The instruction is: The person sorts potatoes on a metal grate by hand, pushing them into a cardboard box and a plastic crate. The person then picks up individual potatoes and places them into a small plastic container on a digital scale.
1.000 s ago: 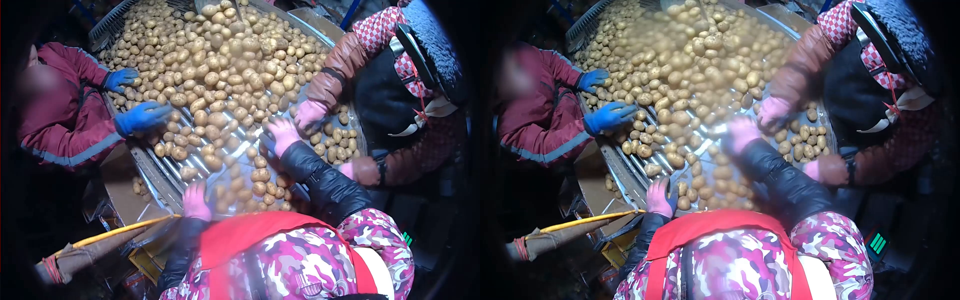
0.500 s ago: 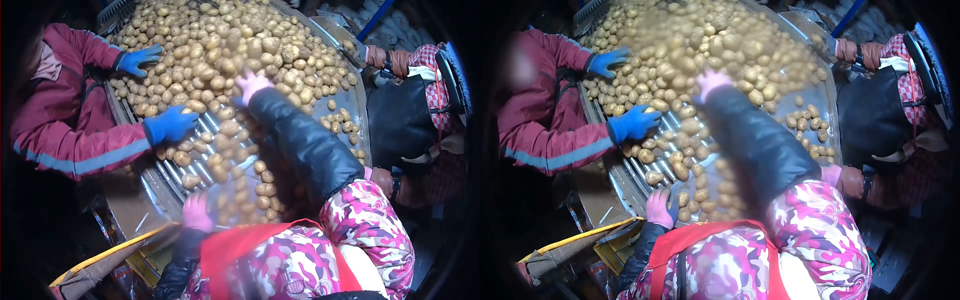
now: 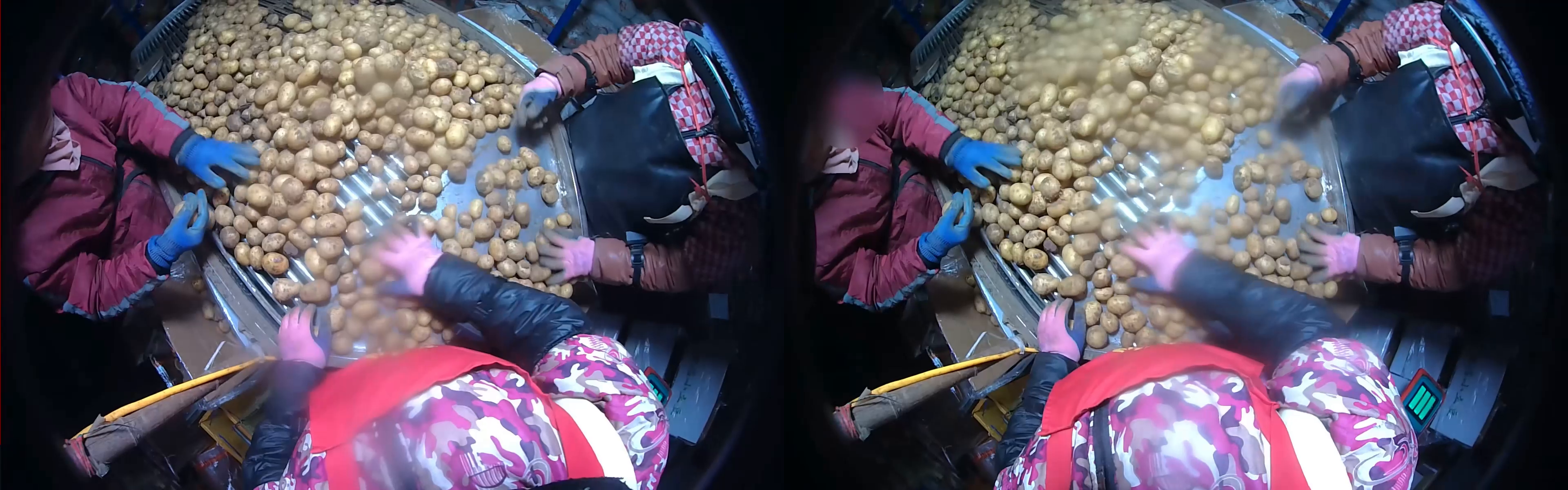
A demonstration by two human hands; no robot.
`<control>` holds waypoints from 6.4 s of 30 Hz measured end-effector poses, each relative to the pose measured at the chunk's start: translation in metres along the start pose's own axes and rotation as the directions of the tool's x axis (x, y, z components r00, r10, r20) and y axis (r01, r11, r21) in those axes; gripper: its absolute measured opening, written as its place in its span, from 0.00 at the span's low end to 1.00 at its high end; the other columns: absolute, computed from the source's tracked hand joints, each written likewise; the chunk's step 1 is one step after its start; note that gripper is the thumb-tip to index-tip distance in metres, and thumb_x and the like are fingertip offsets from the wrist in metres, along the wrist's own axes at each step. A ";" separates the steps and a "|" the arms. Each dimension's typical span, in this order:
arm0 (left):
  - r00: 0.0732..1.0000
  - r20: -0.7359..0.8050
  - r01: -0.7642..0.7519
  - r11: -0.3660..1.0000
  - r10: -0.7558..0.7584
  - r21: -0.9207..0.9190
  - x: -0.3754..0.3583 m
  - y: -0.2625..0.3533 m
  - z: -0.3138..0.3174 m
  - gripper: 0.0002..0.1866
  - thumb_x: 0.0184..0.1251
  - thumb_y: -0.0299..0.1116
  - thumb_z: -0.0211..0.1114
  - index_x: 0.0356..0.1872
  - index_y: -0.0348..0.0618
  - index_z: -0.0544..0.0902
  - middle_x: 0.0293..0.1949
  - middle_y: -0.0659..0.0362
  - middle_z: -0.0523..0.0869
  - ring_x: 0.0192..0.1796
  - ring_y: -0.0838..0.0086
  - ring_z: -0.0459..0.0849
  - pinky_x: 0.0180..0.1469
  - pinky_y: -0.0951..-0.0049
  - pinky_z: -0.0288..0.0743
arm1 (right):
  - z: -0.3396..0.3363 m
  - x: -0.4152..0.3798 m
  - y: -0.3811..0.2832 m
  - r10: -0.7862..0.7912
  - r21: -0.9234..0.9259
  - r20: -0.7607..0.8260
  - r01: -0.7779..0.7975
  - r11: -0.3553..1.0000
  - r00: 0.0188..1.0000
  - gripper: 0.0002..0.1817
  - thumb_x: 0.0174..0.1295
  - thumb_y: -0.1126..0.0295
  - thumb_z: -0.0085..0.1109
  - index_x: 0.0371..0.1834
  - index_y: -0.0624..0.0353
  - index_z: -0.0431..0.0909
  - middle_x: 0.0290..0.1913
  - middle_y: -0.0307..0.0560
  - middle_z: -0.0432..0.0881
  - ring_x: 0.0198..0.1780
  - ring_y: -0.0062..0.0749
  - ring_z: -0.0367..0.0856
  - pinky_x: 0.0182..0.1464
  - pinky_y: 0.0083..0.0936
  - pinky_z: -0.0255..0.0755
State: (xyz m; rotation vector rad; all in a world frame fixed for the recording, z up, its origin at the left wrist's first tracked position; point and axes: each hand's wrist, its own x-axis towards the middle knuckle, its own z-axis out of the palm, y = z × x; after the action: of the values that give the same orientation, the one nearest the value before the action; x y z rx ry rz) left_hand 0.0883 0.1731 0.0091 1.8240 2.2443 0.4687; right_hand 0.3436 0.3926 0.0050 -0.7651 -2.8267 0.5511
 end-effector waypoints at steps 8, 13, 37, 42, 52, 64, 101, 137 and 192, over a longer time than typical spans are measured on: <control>1.000 -0.012 0.010 1.000 -0.010 0.015 -0.001 0.000 -0.002 0.21 0.71 0.40 0.69 0.57 0.35 0.85 0.59 0.38 0.85 0.63 0.42 0.81 0.68 0.48 0.75 | -0.056 -0.029 0.100 0.455 -0.335 -0.041 -0.441 0.833 0.890 0.39 0.64 0.46 0.67 0.78 0.45 0.70 0.81 0.48 0.69 0.85 0.46 0.59 0.84 0.70 0.41; 1.000 -0.003 0.016 1.000 -0.016 -0.019 0.000 0.000 -0.003 0.20 0.72 0.40 0.69 0.56 0.34 0.85 0.59 0.38 0.85 0.62 0.42 0.81 0.67 0.48 0.75 | -0.050 -0.011 0.071 0.694 -0.304 -0.149 -0.700 0.646 0.705 0.43 0.71 0.37 0.54 0.84 0.48 0.63 0.84 0.54 0.64 0.85 0.50 0.60 0.84 0.70 0.41; 0.999 -0.046 0.000 0.998 -0.002 -0.057 -0.001 -0.002 -0.007 0.19 0.71 0.38 0.69 0.56 0.38 0.85 0.56 0.41 0.85 0.60 0.43 0.81 0.65 0.49 0.76 | -0.072 0.069 0.033 0.527 -0.090 0.249 -0.523 0.848 0.812 0.19 0.64 0.66 0.66 0.58 0.56 0.79 0.60 0.64 0.80 0.61 0.60 0.84 0.63 0.49 0.78; 0.998 -0.063 -0.016 0.998 0.012 -0.063 -0.001 -0.005 -0.005 0.18 0.71 0.36 0.68 0.56 0.38 0.85 0.56 0.41 0.85 0.60 0.44 0.81 0.66 0.48 0.76 | -0.081 0.066 0.036 0.512 -0.028 0.265 -0.524 0.851 0.817 0.18 0.67 0.62 0.65 0.55 0.60 0.80 0.52 0.64 0.85 0.59 0.61 0.86 0.61 0.50 0.79; 0.999 -0.023 -0.024 0.997 0.022 -0.080 -0.004 -0.016 0.000 0.21 0.66 0.30 0.66 0.59 0.38 0.83 0.58 0.42 0.83 0.62 0.44 0.80 0.67 0.48 0.74 | -0.080 0.066 0.025 0.624 0.917 0.391 -0.346 -0.199 0.676 0.24 0.71 0.49 0.64 0.56 0.57 0.82 0.40 0.39 0.85 0.38 0.33 0.83 0.41 0.27 0.79; 1.000 -0.008 0.001 0.998 -0.002 -0.068 -0.004 -0.015 0.001 0.25 0.62 0.40 0.75 0.60 0.41 0.84 0.60 0.42 0.83 0.64 0.44 0.80 0.67 0.48 0.75 | -0.078 0.146 0.011 0.490 0.093 -0.011 -0.487 0.869 0.872 0.21 0.59 0.73 0.67 0.57 0.53 0.81 0.58 0.59 0.84 0.63 0.55 0.83 0.66 0.42 0.78; 0.998 -0.064 0.013 0.998 -0.017 -0.063 -0.007 -0.016 0.009 0.22 0.63 0.36 0.74 0.57 0.41 0.85 0.59 0.45 0.86 0.62 0.47 0.82 0.67 0.52 0.77 | -0.030 0.035 -0.079 0.279 0.381 0.361 -0.414 0.827 0.890 0.23 0.70 0.57 0.63 0.62 0.59 0.82 0.52 0.61 0.90 0.55 0.53 0.90 0.57 0.40 0.83; 0.805 0.584 0.564 -0.432 0.099 -0.704 -0.008 0.058 -0.021 0.29 0.81 0.52 0.60 0.74 0.49 0.75 0.71 0.51 0.77 0.63 0.58 0.83 0.61 0.51 0.85 | 0.012 -0.021 -0.069 -0.230 0.400 -0.368 0.377 0.836 0.901 0.18 0.77 0.64 0.61 0.65 0.60 0.81 0.52 0.51 0.87 0.51 0.35 0.87 0.51 0.33 0.81; 0.843 0.453 0.480 -0.784 0.290 -0.393 -0.025 0.078 -0.042 0.26 0.81 0.61 0.56 0.66 0.56 0.80 0.53 0.61 0.83 0.51 0.67 0.83 0.48 0.66 0.84 | -0.049 -0.037 -0.118 -0.202 0.301 -0.439 0.355 0.885 0.876 0.18 0.56 0.54 0.73 0.38 0.56 0.83 0.47 0.56 0.81 0.54 0.57 0.78 0.58 0.54 0.71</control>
State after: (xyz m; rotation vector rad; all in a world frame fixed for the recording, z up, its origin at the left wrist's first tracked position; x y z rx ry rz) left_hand 0.1499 0.1583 0.0764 -0.1082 0.3024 1.2862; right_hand 0.3338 0.2941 0.0936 -0.3277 -2.2982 0.7561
